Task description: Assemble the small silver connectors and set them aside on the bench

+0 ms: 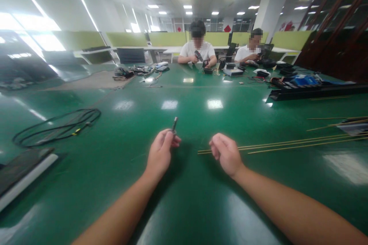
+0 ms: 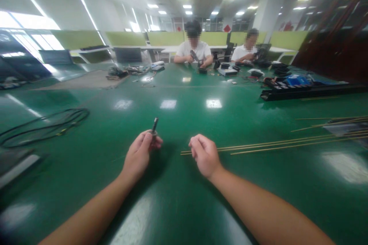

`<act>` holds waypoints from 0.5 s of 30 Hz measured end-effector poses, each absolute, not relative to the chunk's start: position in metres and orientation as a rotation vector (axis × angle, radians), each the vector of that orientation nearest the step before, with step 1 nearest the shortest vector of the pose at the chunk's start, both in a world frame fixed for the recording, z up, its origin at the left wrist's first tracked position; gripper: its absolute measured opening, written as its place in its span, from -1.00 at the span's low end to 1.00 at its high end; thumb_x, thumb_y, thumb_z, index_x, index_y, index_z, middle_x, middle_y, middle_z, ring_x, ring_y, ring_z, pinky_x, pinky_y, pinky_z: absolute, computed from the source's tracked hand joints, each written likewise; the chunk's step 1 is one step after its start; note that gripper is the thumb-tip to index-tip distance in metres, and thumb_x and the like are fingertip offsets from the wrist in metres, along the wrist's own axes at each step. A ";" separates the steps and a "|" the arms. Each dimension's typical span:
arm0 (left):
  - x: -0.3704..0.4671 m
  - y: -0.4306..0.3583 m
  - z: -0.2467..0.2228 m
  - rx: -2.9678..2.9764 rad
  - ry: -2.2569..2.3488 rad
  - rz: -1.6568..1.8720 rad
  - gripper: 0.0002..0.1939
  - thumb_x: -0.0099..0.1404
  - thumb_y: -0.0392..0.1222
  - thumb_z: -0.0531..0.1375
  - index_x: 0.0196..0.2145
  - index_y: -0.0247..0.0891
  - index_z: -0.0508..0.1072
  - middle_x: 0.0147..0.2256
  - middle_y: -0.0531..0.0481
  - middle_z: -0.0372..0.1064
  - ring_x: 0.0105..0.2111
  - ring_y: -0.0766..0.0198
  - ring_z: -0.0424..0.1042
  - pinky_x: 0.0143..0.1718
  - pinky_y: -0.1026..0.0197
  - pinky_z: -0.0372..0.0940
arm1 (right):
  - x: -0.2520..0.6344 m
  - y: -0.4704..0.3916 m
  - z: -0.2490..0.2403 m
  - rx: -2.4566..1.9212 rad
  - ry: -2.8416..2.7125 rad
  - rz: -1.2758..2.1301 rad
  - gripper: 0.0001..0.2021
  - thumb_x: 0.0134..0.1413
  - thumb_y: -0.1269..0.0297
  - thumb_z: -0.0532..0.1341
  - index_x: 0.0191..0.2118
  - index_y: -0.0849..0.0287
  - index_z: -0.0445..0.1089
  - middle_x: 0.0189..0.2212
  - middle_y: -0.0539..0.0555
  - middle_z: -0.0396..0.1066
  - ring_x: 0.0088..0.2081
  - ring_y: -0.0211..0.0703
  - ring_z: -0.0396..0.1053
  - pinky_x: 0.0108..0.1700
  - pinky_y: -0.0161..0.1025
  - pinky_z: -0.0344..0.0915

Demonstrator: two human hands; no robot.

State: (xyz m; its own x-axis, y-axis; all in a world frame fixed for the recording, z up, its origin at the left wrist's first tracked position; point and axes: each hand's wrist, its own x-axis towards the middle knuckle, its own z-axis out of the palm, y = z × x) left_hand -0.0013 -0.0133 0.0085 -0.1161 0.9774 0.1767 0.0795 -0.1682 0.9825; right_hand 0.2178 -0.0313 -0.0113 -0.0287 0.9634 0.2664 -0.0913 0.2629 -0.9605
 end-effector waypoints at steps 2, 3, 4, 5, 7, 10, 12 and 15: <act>-0.002 -0.012 0.008 1.147 1.241 1.422 -0.51 0.37 0.19 0.13 -0.08 -0.35 0.45 -0.40 0.00 0.42 -0.43 0.34 0.39 -0.35 0.30 0.30 | 0.217 -0.031 -0.012 -0.925 -1.261 1.118 -0.60 0.30 -0.03 0.08 -0.43 0.17 0.31 -0.68 -0.11 0.13 -0.64 -0.31 0.07 -0.58 -0.35 0.04; -0.003 -0.012 0.009 1.022 1.220 1.426 -0.52 0.38 0.17 0.12 -0.08 -0.35 0.45 -0.42 0.01 0.40 -0.46 0.35 0.37 -0.39 0.32 0.29 | 0.217 -0.031 -0.012 -0.921 -1.244 1.133 -0.58 0.29 -0.06 0.08 -0.45 0.17 0.29 -0.68 -0.11 0.11 -0.64 -0.32 0.07 -0.59 -0.36 0.02; -0.003 -0.013 0.012 0.888 1.192 1.430 -0.55 0.40 0.14 0.11 -0.08 -0.35 0.45 -0.43 0.02 0.38 -0.48 0.36 0.35 -0.42 0.33 0.27 | 0.216 -0.031 -0.012 -0.913 -1.227 1.147 -0.57 0.27 -0.08 0.09 -0.47 0.16 0.27 -0.66 -0.10 0.12 -0.63 -0.32 0.08 -0.59 -0.36 0.02; -0.004 -0.014 0.016 0.765 1.159 1.432 -0.60 0.42 0.09 0.11 -0.10 -0.34 0.44 -0.44 0.03 0.37 -0.49 0.37 0.35 -0.45 0.33 0.26 | 0.215 -0.032 -0.011 -0.907 -1.207 1.161 -0.56 0.25 -0.10 0.10 -0.48 0.16 0.25 -0.63 -0.09 0.12 -0.62 -0.32 0.09 -0.59 -0.37 0.02; -0.005 -0.019 0.028 0.595 1.104 1.426 -0.70 0.45 0.00 0.08 -0.17 -0.30 0.42 -0.40 0.00 0.41 -0.50 0.36 0.37 -0.48 0.33 0.27 | 0.214 -0.032 -0.009 -0.899 -1.174 1.192 -0.54 0.20 -0.14 0.13 -0.51 0.15 0.21 -0.60 -0.08 0.12 -0.60 -0.32 0.09 -0.60 -0.38 0.03; -0.011 -0.030 0.044 0.593 1.123 1.396 -0.74 0.48 -0.08 0.02 -0.25 -0.28 0.38 -0.19 -0.14 0.51 -0.38 0.31 0.48 -0.46 0.32 0.32 | 0.213 -0.032 -0.008 -0.882 -1.184 1.230 -0.52 0.19 -0.16 0.13 -0.53 0.14 0.19 -0.61 -0.08 0.10 -0.60 -0.33 0.08 -0.60 -0.38 0.03; -0.023 -0.040 0.049 0.743 1.249 1.379 -0.74 0.46 -0.05 0.05 -0.25 -0.28 0.40 -0.06 -0.20 0.51 -0.24 0.25 0.52 -0.42 0.32 0.36 | 0.213 -0.032 -0.008 -0.870 -1.203 1.252 -0.52 0.20 -0.15 0.12 -0.53 0.15 0.19 -0.62 -0.09 0.09 -0.60 -0.33 0.08 -0.60 -0.38 0.02; -0.061 -0.063 0.047 1.138 1.573 1.352 -0.66 0.29 0.10 0.25 -0.17 -0.22 0.50 -0.03 -0.12 0.53 -0.11 0.14 0.52 -0.38 0.31 0.41 | 0.213 -0.030 -0.010 -0.869 -1.208 1.283 -0.53 0.20 -0.15 0.11 -0.52 0.14 0.18 -0.62 -0.10 0.06 -0.60 -0.33 0.07 -0.60 -0.39 0.00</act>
